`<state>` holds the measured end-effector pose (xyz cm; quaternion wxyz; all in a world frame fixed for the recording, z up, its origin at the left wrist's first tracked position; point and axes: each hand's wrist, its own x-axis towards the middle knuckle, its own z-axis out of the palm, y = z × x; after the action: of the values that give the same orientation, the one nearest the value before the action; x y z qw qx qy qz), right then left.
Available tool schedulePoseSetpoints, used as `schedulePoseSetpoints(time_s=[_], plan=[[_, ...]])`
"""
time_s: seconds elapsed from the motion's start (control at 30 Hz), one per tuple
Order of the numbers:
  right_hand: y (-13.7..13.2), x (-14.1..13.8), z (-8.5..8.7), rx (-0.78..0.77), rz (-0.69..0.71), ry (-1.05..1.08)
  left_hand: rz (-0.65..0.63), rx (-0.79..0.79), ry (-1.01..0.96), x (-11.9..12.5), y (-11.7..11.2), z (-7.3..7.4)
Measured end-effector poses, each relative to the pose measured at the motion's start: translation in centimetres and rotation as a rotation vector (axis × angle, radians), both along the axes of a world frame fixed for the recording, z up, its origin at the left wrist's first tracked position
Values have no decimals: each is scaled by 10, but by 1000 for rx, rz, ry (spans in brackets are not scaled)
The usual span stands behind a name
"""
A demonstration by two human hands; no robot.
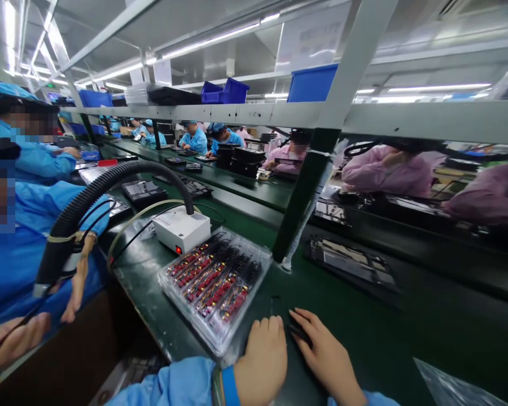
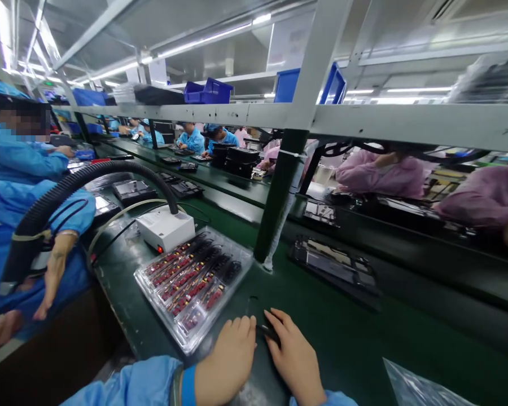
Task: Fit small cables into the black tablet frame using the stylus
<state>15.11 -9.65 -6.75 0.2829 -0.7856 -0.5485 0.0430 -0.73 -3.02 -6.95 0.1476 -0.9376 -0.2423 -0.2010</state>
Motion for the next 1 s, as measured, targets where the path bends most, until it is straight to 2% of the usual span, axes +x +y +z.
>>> schedulePoseSetpoints(time_s=[0.1,0.23,0.37,0.5,0.63,0.77,0.87,1.0], plan=[[0,0,-1,-2,-3,-63,1,-36,15,3,0,0],[1,-1,0,38,-1,-90,22,-207,75,8,3,11],[-1,-2,2,87,-5,-90,14,-537,121,7,9,30],[-3,-1,3,147,-1,-15,-82,-895,-83,2,13,41],[-4,-1,4,184,39,93,-152,-1177,-241,4,13,41],[-5,-1,4,208,95,204,-181,-1483,-368,13,11,32],[-5,-2,5,220,70,313,-174,-1693,-473,19,11,28],[-6,-4,9,252,-40,498,-168,-1763,-506,21,12,32]])
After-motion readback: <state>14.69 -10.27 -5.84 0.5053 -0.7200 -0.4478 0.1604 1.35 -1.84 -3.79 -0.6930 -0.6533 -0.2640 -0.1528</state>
